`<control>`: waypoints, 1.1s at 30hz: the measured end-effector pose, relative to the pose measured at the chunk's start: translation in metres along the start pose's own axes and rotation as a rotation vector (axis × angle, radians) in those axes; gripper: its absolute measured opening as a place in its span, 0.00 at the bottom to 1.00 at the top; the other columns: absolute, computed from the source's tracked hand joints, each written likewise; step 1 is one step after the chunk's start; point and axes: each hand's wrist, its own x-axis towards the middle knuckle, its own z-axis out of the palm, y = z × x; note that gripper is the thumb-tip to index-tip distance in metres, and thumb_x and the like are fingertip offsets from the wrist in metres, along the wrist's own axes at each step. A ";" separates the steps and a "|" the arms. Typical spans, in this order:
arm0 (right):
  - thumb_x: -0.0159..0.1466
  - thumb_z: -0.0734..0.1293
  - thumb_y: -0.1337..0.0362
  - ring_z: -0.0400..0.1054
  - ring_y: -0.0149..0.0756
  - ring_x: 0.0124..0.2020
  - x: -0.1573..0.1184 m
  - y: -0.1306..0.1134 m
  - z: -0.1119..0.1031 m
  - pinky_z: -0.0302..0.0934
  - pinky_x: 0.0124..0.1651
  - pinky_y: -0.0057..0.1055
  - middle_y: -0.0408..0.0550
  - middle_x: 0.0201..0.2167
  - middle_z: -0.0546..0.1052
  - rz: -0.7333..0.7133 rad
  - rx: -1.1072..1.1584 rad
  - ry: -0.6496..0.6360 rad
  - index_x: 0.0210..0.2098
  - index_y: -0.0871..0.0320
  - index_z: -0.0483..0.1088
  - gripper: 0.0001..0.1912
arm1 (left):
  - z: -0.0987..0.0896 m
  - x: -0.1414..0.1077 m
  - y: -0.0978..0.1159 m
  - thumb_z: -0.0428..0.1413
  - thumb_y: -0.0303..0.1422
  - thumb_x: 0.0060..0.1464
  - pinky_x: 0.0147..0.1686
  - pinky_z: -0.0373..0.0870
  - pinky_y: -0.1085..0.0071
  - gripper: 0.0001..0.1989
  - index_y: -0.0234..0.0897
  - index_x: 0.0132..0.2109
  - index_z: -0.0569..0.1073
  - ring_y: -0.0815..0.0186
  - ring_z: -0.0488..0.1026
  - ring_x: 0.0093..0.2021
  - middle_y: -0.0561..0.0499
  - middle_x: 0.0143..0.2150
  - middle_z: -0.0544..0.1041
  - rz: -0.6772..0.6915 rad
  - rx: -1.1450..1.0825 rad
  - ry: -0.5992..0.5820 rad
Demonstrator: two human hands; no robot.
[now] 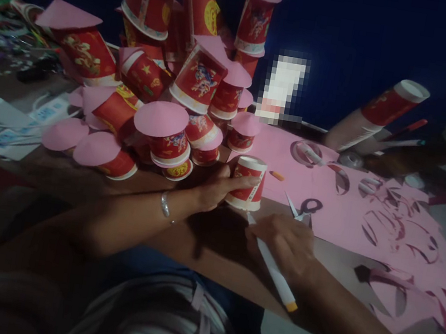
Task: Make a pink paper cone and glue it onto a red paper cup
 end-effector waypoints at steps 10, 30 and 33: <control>0.64 0.73 0.75 0.71 0.32 0.27 -0.004 0.005 0.005 0.65 0.29 0.30 0.42 0.30 0.77 -0.011 -0.020 -0.028 0.41 0.59 0.72 0.10 | 0.004 -0.001 0.002 0.74 0.42 0.45 0.40 0.74 0.67 0.26 0.36 0.46 0.74 0.65 0.76 0.37 0.50 0.38 0.80 0.032 0.011 -0.029; 0.65 0.72 0.75 0.70 0.33 0.26 0.003 0.003 -0.002 0.67 0.28 0.31 0.44 0.29 0.76 -0.059 0.062 0.005 0.42 0.62 0.73 0.07 | 0.002 -0.002 0.002 0.73 0.41 0.46 0.39 0.74 0.67 0.25 0.37 0.47 0.75 0.65 0.76 0.37 0.51 0.38 0.79 0.024 0.012 -0.047; 0.64 0.74 0.75 0.72 0.34 0.27 0.002 0.002 -0.001 0.68 0.28 0.31 0.43 0.29 0.77 -0.013 0.046 0.050 0.44 0.61 0.73 0.11 | -0.001 -0.001 0.001 0.72 0.42 0.47 0.38 0.73 0.67 0.23 0.37 0.46 0.75 0.64 0.76 0.35 0.51 0.36 0.79 0.032 0.026 -0.026</control>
